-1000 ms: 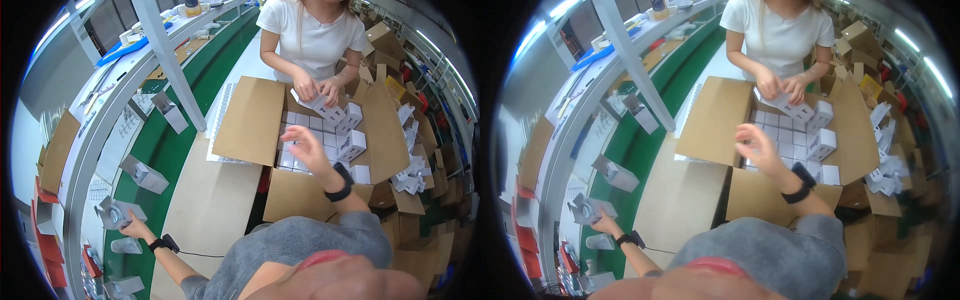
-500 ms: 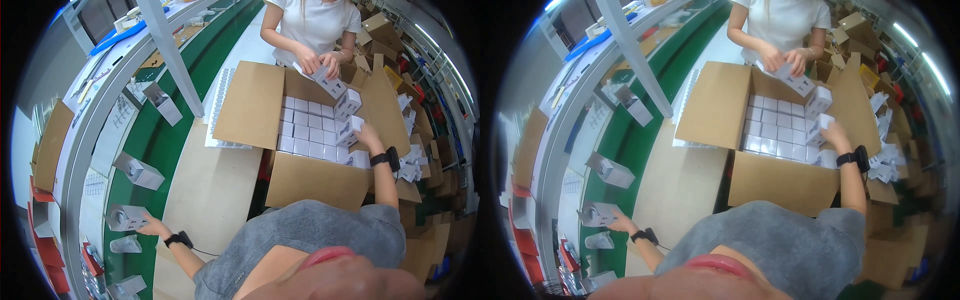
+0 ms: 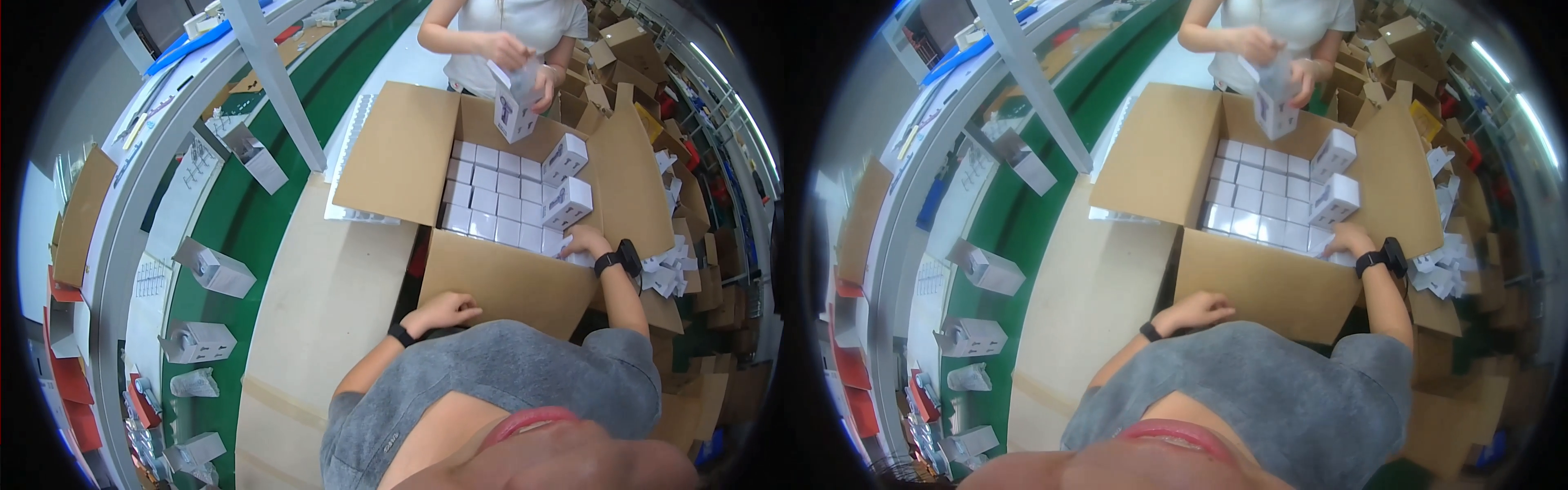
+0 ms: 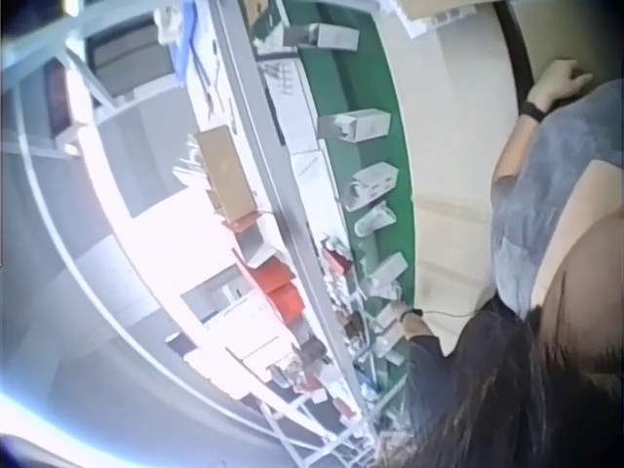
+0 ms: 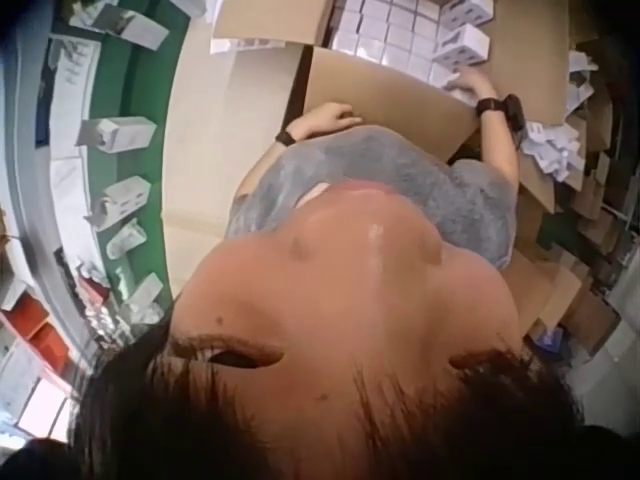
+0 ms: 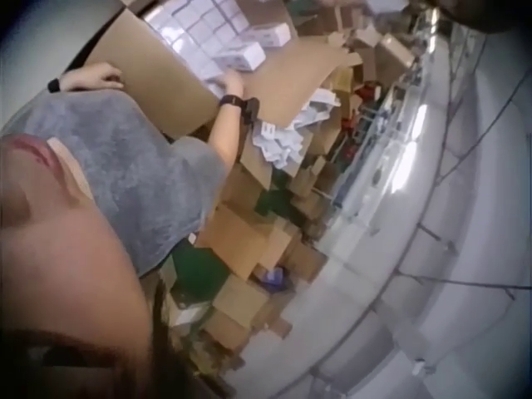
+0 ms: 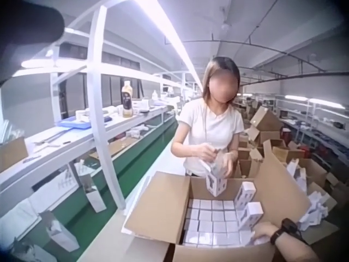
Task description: The person picks up a box, opens it, and removes a handheld fan wrapped in bubble wrap. They then place the fan back into the box, close it, and place the packaged fan into a larger shipping carton.
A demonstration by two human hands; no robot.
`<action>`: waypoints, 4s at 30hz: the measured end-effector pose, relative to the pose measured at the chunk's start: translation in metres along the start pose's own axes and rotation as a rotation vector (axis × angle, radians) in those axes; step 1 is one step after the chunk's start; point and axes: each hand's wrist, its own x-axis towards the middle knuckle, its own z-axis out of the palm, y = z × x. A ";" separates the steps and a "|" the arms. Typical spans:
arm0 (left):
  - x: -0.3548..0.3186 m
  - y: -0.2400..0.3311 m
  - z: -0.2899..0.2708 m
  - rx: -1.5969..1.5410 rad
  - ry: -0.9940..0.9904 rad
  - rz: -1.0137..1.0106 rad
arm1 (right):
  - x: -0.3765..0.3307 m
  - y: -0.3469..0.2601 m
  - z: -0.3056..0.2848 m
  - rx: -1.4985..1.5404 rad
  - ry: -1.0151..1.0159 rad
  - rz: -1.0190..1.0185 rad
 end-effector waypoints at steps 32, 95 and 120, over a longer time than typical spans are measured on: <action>-0.154 0.133 -0.064 0.792 1.044 0.314 | -0.134 -0.278 -0.127 0.317 0.479 -1.598; -0.112 0.065 -0.059 0.972 0.912 -0.006 | -0.071 -0.284 -0.026 0.836 0.128 -1.102; -0.108 -0.032 -0.056 0.194 1.044 -0.137 | -0.006 -0.306 -0.050 0.955 -0.402 -1.034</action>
